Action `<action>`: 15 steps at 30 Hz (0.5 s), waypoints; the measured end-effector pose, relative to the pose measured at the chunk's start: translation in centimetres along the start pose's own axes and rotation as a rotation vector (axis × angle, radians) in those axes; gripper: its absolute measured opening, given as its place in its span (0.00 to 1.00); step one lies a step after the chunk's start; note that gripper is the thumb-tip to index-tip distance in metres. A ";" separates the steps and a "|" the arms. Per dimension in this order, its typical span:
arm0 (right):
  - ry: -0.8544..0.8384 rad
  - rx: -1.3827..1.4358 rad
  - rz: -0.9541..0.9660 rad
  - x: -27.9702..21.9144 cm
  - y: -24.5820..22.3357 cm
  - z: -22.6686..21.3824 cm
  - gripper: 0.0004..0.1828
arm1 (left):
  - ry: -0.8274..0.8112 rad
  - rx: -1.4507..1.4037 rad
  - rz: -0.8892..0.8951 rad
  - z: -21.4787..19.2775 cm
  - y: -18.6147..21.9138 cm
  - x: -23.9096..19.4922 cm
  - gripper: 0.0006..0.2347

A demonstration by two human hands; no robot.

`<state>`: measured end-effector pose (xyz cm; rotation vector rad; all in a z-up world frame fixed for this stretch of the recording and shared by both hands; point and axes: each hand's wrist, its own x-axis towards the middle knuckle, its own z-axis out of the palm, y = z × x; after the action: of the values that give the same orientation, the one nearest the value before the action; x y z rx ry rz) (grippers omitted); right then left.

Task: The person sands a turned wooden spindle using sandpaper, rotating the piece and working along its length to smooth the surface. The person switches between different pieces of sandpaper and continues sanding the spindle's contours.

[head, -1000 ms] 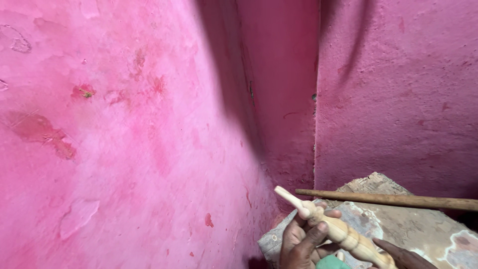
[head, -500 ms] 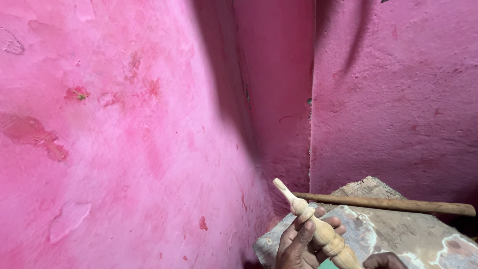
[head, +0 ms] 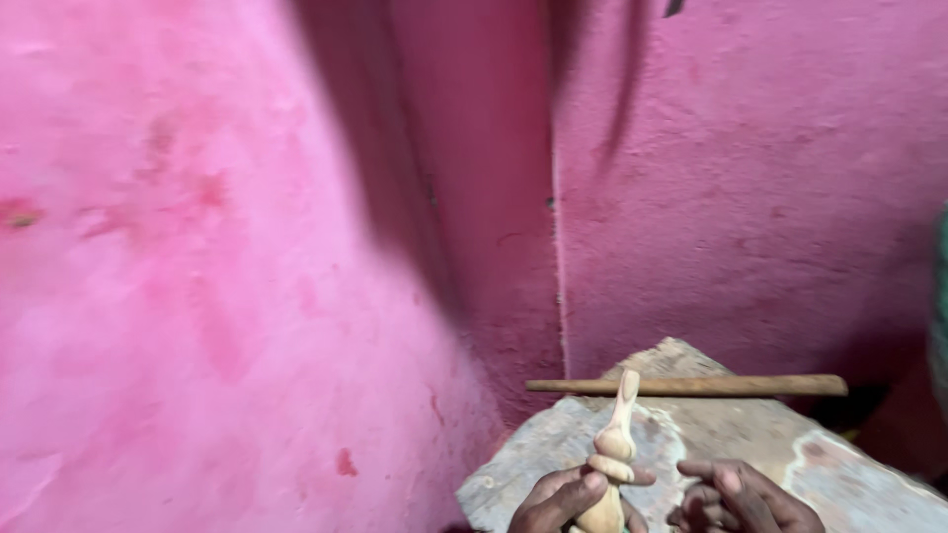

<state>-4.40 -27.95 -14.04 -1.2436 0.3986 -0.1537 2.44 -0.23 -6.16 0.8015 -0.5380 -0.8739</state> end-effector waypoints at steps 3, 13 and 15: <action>0.103 0.035 0.028 -1.5 -3.1 1.1 0.28 | -0.098 -0.033 -0.094 0.7 -0.6 0.5 0.27; 0.059 -0.022 0.032 -4.2 -8.3 3.5 0.28 | -0.080 0.043 -0.236 1.9 -2.8 1.6 0.23; 0.008 -0.021 -0.009 -4.7 -8.8 4.0 0.29 | -0.064 0.021 -0.241 2.0 -3.5 1.8 0.20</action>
<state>-6.35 -25.73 -3.69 -1.2663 0.4022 -0.1624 0.35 -3.89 -7.60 0.8713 -0.5139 -1.1197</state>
